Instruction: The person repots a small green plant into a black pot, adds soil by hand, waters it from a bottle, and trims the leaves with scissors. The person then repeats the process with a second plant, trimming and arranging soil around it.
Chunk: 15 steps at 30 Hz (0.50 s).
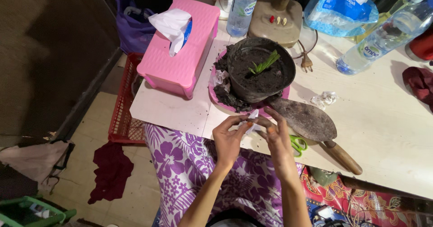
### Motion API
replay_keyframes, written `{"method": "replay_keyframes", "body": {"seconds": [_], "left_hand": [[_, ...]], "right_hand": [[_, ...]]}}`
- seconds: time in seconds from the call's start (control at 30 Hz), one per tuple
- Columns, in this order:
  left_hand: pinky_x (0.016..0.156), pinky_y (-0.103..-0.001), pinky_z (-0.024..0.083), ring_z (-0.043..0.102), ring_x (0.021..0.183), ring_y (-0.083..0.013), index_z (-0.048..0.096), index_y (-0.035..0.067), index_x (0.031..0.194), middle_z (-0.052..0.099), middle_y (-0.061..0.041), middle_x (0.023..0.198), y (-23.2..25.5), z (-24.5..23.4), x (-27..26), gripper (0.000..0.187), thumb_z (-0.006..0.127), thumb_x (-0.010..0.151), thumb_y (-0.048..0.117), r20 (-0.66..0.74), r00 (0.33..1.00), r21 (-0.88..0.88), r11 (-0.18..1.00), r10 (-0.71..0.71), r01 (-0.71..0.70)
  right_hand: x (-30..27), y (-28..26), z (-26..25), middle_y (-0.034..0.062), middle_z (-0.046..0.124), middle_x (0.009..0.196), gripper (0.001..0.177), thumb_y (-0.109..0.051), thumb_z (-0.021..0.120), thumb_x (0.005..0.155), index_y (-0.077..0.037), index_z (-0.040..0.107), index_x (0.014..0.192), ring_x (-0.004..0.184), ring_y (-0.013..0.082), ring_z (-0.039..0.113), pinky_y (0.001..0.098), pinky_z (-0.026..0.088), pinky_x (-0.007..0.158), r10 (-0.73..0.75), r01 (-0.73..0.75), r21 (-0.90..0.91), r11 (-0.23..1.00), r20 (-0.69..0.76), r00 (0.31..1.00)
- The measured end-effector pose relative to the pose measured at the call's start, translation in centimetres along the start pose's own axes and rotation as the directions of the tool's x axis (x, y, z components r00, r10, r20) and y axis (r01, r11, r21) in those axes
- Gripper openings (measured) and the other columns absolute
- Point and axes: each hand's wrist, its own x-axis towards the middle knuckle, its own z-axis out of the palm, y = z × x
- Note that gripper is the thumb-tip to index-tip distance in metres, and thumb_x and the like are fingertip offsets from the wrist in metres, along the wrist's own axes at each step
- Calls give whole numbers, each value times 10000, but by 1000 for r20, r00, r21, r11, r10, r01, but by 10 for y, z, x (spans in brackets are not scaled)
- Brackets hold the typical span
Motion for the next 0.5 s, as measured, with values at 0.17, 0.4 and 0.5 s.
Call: {"method": "replay_keyframes", "body": {"seconds": [0.17,0.4,0.5], "left_hand": [[750,-356,638,771,868,-205,748,-53,1088,776,-174,1007,-6,-14,5,185,691,915,-20,-133,975,-118,980,-178,163],[969,-330,569,683,1192,-195,612,-7,1341,675,-158,1318,2,-14,-3,376,601,967,26,118,973,-238,945,-200,223],[990,-292,582,689,1178,-163,614,4,1336,693,-133,1288,12,-20,-5,412,661,928,27,141,961,-141,956,-236,255]], "right_hand": [[3,-4,10,157,442,1519,525,-161,669,977,-74,489,1463,1441,305,471,440,446,1163,-313,261,-362,895,-92,945],[15,23,27,145,650,1266,392,3,716,861,-52,732,1248,1180,268,631,361,505,986,-347,267,-514,815,-65,935],[22,41,21,138,714,1163,333,53,719,846,-51,763,1160,1076,258,692,351,535,935,-405,319,-519,793,-59,912]]}}
